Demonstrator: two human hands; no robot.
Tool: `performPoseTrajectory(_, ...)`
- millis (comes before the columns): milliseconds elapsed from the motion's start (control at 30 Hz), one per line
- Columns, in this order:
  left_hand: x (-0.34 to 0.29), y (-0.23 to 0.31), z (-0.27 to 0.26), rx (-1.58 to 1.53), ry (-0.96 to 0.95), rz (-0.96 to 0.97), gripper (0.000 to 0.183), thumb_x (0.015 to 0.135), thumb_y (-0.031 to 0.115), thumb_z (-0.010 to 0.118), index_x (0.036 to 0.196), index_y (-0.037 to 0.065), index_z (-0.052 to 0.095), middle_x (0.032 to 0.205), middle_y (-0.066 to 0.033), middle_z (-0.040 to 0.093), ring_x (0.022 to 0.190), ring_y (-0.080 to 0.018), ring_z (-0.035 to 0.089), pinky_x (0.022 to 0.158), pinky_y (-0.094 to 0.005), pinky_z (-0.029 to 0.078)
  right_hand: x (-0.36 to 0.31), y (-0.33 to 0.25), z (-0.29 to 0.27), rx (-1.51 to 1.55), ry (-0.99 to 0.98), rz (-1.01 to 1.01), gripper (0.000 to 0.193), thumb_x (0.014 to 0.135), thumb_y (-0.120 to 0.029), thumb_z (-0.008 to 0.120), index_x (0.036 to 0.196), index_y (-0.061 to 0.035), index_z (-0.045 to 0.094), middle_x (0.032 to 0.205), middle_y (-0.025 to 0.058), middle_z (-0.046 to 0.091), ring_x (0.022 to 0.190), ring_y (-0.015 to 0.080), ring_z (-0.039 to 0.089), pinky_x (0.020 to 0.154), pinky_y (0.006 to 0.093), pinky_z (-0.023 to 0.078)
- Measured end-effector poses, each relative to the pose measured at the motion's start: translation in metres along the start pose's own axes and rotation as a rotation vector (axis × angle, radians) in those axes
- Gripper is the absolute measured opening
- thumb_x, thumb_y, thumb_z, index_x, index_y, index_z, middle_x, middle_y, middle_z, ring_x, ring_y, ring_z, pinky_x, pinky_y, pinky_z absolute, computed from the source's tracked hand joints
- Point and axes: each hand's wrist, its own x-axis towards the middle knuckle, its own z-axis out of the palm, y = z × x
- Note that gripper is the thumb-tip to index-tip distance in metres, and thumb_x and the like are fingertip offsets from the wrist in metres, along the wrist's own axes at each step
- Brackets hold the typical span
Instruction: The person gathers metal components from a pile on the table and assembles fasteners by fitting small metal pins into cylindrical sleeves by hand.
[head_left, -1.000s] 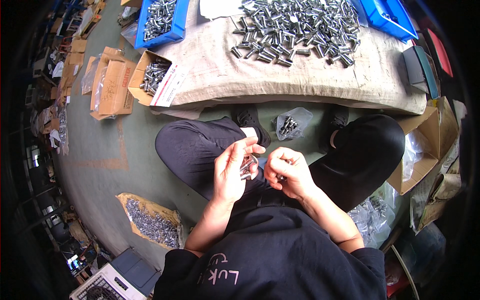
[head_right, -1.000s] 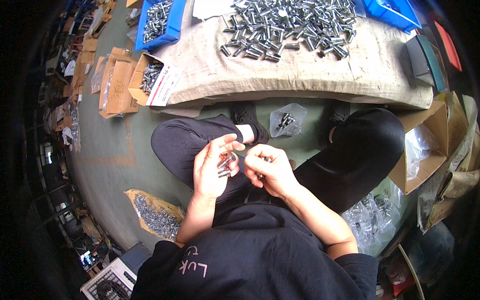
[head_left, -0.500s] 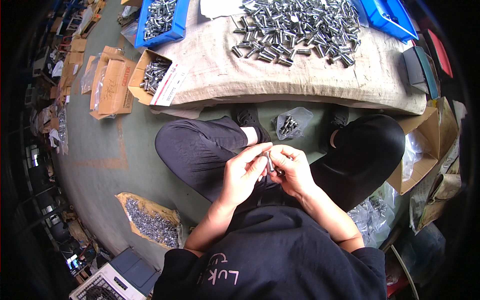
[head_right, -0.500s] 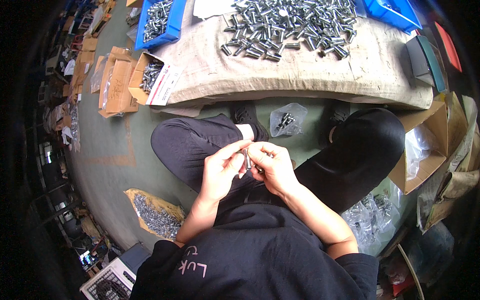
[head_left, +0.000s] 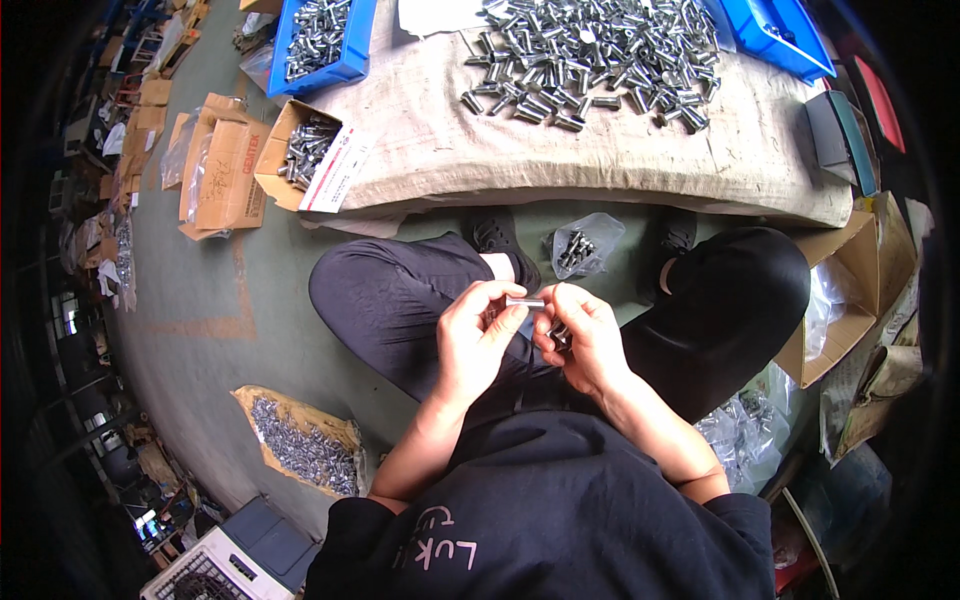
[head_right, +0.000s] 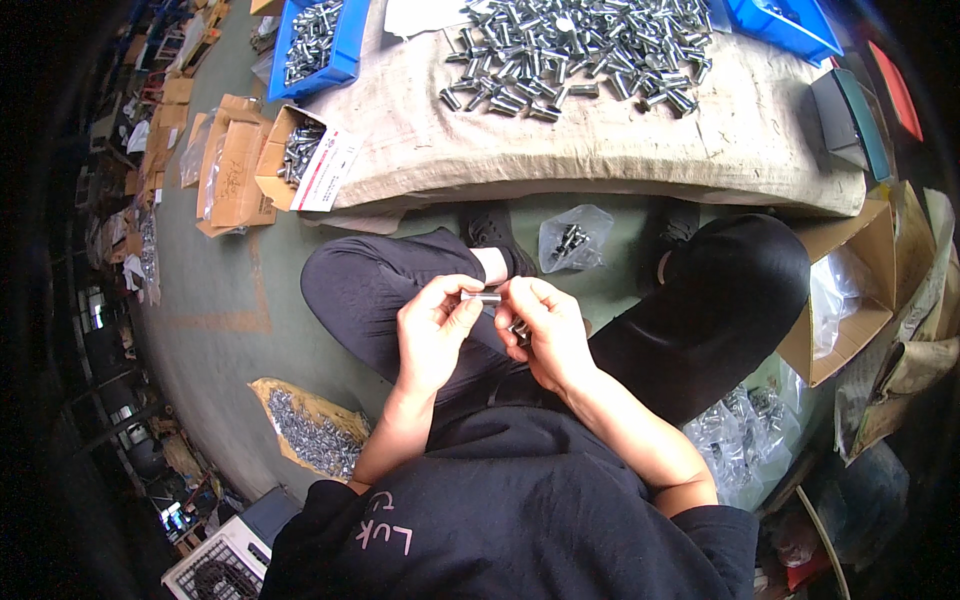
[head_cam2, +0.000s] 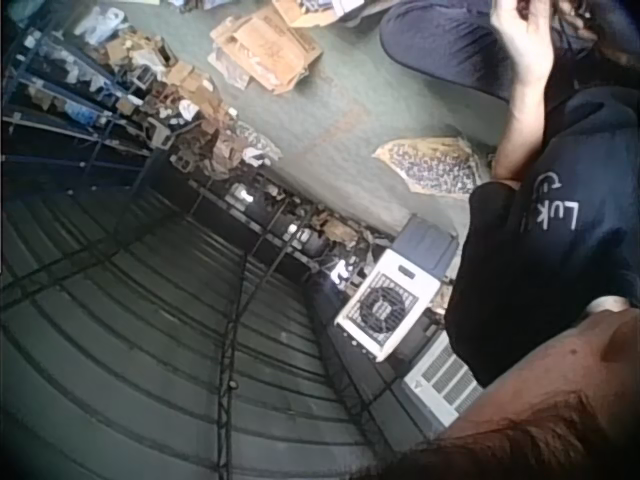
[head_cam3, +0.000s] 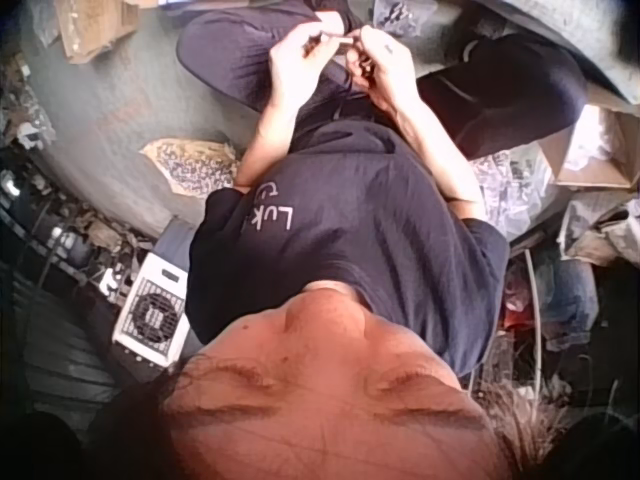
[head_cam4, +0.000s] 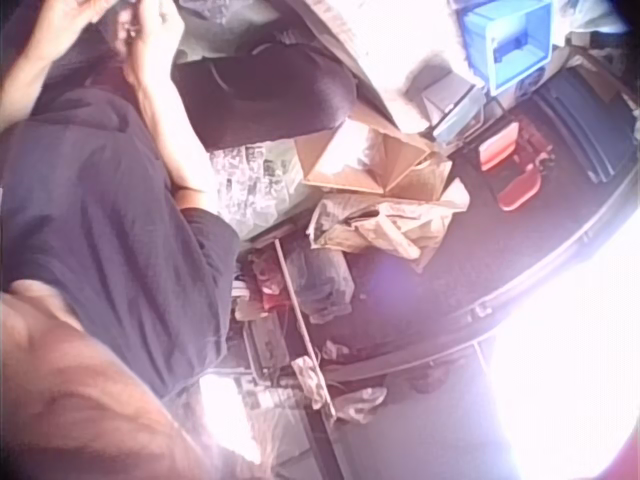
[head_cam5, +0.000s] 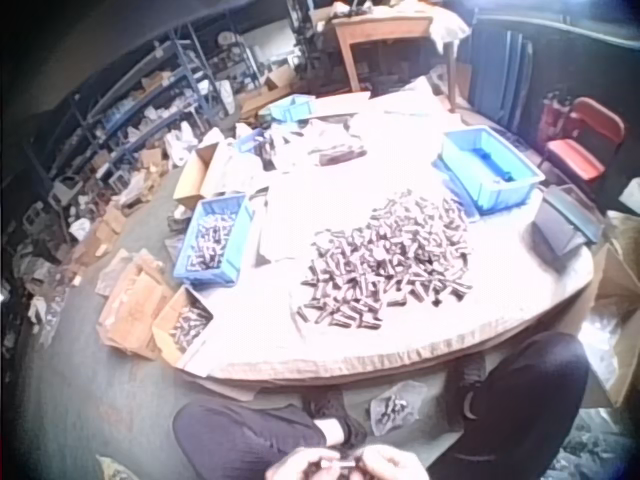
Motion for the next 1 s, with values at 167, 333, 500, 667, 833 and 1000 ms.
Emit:
performPoseTrajectory(167,0.000,0.004,-0.002,0.029,-0.051,0.042,0.018,0.081,0.000,0.059,0.099,-0.003,0.057,0.084,-0.0002,0.054,0.071,-0.0046,0.048,0.063,-0.0164,0.040,0.000,0.003,-0.003,-0.163,-0.017,-0.080,0.014,0.084,-0.015,0.059,0.089,-0.0014,0.059,0.065,0.0027,0.057,0.049,0.0048,0.047,0.038,0.0178,0.033)
performPoseTrajectory(333,-0.003,0.009,0.001,-0.165,-0.007,-0.085,0.023,0.085,0.009,0.057,0.102,-0.005,0.056,0.073,-0.0022,0.053,0.058,-0.0043,0.045,0.052,-0.0168,0.037,-0.003,0.004,-0.002,-0.285,0.024,-0.242,0.014,0.080,-0.006,0.062,0.093,0.0009,0.060,0.068,0.0032,0.057,0.050,0.0047,0.046,0.042,0.0169,0.034)
performPoseTrajectory(500,-0.002,0.008,-0.003,-0.205,-0.022,-0.127,0.024,0.085,0.010,0.056,0.103,-0.006,0.056,0.071,-0.0025,0.053,0.055,-0.0049,0.044,0.050,-0.0173,0.036,-0.004,0.006,-0.002,-0.330,0.026,-0.292,0.017,0.079,-0.004,0.062,0.095,0.0015,0.060,0.069,0.0025,0.058,0.050,0.0040,0.046,0.043,0.0165,0.035)
performPoseTrajectory(667,-0.001,0.009,-0.002,-0.193,-0.033,0.016,0.022,0.084,0.006,0.057,0.102,-0.006,0.057,0.079,-0.0032,0.055,0.059,-0.0050,0.045,0.050,-0.0171,0.036,-0.004,0.002,-0.001,-0.274,0.017,-0.238,0.018,0.078,-0.003,0.063,0.095,0.0019,0.060,0.070,0.0029,0.059,0.050,0.0041,0.046,0.044,0.0165,0.035)
performPoseTrajectory(833,-0.001,0.015,0.002,-0.273,0.014,-0.094,0.024,0.085,0.006,0.056,0.106,-0.005,0.054,0.083,-0.0042,0.056,0.060,-0.0041,0.045,0.050,-0.0170,0.035,-0.005,0.004,-0.003,-0.267,0.035,-0.244,0.021,0.077,-0.004,0.065,0.097,-0.0006,0.062,0.071,-0.0020,0.056,0.052,0.0020,0.046,0.046,0.0149,0.035)
performPoseTrajectory(1000,-0.004,0.004,-0.008,-0.365,-0.034,-0.213,0.022,0.084,0.006,0.056,0.104,-0.004,0.054,0.080,-0.0049,0.057,0.058,-0.0038,0.045,0.049,-0.0168,0.035,-0.004,0.004,-0.002,-0.261,0.035,-0.247,0.020,0.077,-0.004,0.064,0.096,0.0011,0.061,0.069,0.0006,0.056,0.051,0.0036,0.045,0.044,0.0162,0.034)
